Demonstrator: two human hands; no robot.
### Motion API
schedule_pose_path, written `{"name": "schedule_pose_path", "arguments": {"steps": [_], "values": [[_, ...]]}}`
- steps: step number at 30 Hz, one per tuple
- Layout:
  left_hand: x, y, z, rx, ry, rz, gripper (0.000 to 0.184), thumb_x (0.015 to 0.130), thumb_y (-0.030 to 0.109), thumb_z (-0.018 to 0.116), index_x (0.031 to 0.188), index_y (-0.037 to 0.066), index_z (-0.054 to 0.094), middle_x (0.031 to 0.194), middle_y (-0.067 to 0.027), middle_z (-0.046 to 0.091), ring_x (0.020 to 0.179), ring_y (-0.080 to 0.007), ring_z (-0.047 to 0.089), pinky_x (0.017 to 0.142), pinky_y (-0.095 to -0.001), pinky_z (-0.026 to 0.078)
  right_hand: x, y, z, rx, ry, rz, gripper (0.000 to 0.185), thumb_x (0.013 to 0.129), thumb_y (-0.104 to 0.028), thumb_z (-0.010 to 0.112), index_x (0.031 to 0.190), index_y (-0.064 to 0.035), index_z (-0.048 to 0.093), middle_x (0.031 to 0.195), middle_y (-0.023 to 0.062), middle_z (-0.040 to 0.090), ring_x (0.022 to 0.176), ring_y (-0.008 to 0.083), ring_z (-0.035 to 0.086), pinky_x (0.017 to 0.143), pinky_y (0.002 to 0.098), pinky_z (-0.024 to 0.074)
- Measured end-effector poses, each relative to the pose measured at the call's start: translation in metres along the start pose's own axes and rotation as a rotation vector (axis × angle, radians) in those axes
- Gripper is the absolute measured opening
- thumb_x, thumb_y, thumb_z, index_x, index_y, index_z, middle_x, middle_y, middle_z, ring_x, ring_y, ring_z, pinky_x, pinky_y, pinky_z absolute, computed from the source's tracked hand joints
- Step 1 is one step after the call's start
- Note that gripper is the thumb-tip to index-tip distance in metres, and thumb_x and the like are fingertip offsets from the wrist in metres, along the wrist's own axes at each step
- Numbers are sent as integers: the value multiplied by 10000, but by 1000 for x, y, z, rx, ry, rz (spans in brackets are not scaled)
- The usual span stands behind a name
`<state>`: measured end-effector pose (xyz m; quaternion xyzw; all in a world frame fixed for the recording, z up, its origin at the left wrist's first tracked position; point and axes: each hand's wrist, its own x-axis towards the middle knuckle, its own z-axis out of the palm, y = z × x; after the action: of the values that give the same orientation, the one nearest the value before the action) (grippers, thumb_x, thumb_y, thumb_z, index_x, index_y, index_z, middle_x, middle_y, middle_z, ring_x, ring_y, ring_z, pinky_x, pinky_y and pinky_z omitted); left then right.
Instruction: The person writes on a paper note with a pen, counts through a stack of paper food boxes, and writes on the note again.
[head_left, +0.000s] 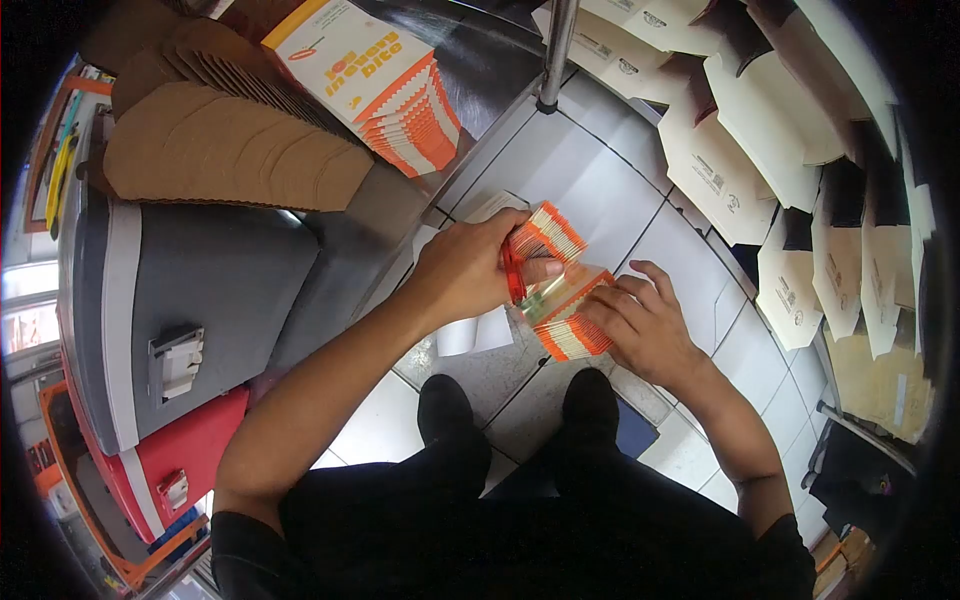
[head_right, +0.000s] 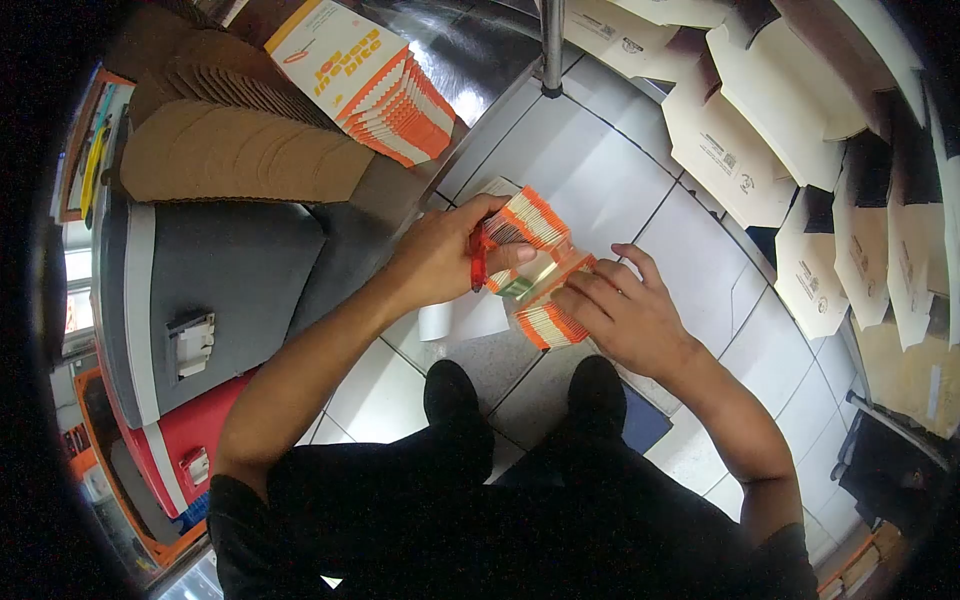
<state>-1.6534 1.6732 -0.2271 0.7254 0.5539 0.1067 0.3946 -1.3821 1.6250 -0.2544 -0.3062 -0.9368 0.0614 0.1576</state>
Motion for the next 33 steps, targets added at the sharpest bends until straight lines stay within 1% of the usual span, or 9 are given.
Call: {"name": "schedule_pose_path", "arguments": {"steps": [4, 9, 13, 16, 21, 22, 24, 31, 33], "values": [[0, 1, 0, -24, -18, -25, 756, 867, 629, 692, 1277, 3, 588, 1006, -204, 728, 949, -345, 724, 833, -416, 557, 2, -2, 0, -19, 15, -1, 468, 803, -134, 761, 1249, -179, 626, 1161, 10, 631, 1174, 209, 562, 1141, 500, 327], [0, 0, 1, -9, 14, -3, 735, 875, 604, 696, 1274, -4, 589, 1005, -210, 725, 940, -347, 723, 830, -416, 553, 2, -3, 0, -23, 1, 24, 593, 785, -134, 782, 1346, -197, 602, 1163, 5, 622, 1146, 188, 564, 1149, 497, 315], [0, 0, 0, -18, 22, 3, 719, 874, 595, 702, 1265, 2, 597, 1005, -209, 725, 940, -348, 723, 832, -412, 552, 5, -5, -4, -2, -17, 28, 630, 773, -132, 791, 1367, -213, 595, 1161, -2, 616, 1140, 182, 562, 1152, 499, 315], [0, 2, 0, -28, 10, -23, 706, 875, 592, 703, 1258, 8, 605, 1004, -206, 726, 940, -348, 724, 830, -410, 553, 5, -6, -3, -12, -26, 37, 581, 766, -137, 797, 1315, -214, 623, 1187, -12, 604, 1151, 184, 556, 1155, 499, 316], [1, -4, 2, -22, 23, -25, 691, 875, 594, 703, 1241, 14, 620, 1012, -198, 727, 942, -338, 724, 831, -404, 552, 2, -7, -5, 16, -57, 83, 388, 800, -142, 770, 1159, -236, 655, 1239, 28, 581, 1208, 243, 528, 1147, 505, 322], [1, -4, 2, -46, 26, -33, 688, 874, 593, 705, 1238, 16, 623, 1020, -195, 726, 949, -329, 723, 836, -402, 549, 3, -6, -4, 16, -57, 81, 388, 800, -142, 770, 1159, -236, 655, 1239, 28, 581, 1208, 243, 528, 1147, 505, 322], [1, -4, 2, -70, 29, -41, 684, 873, 593, 708, 1235, 18, 627, 1029, -193, 726, 956, -321, 722, 841, -400, 547, 7, -5, -2, -16, 64, 1, 463, 639, -114, 854, 1052, -209, 666, 1275, 83, 540, 1161, 305, 534, 1054, 527, 420], [2, -7, 3, -68, 31, -28, 671, 881, 574, 711, 1250, 21, 622, 1035, -186, 723, 964, -310, 715, 857, -392, 540, 7, -5, -2, -11, 40, 8, 478, 623, -125, 865, 1050, -199, 664, 1301, 83, 544, 1239, 319, 505, 1049, 520, 419], [2, -7, 2, -75, 35, -12, 668, 885, 571, 708, 1252, 20, 621, 1033, -186, 722, 957, -313, 713, 854, -392, 540, 5, -6, -2, 27, -24, 58, 301, 817, -154, 764, 1085, -240, 658, 1370, 41, 523, 1343, 277, 440, 1136, 502, 337]]}}
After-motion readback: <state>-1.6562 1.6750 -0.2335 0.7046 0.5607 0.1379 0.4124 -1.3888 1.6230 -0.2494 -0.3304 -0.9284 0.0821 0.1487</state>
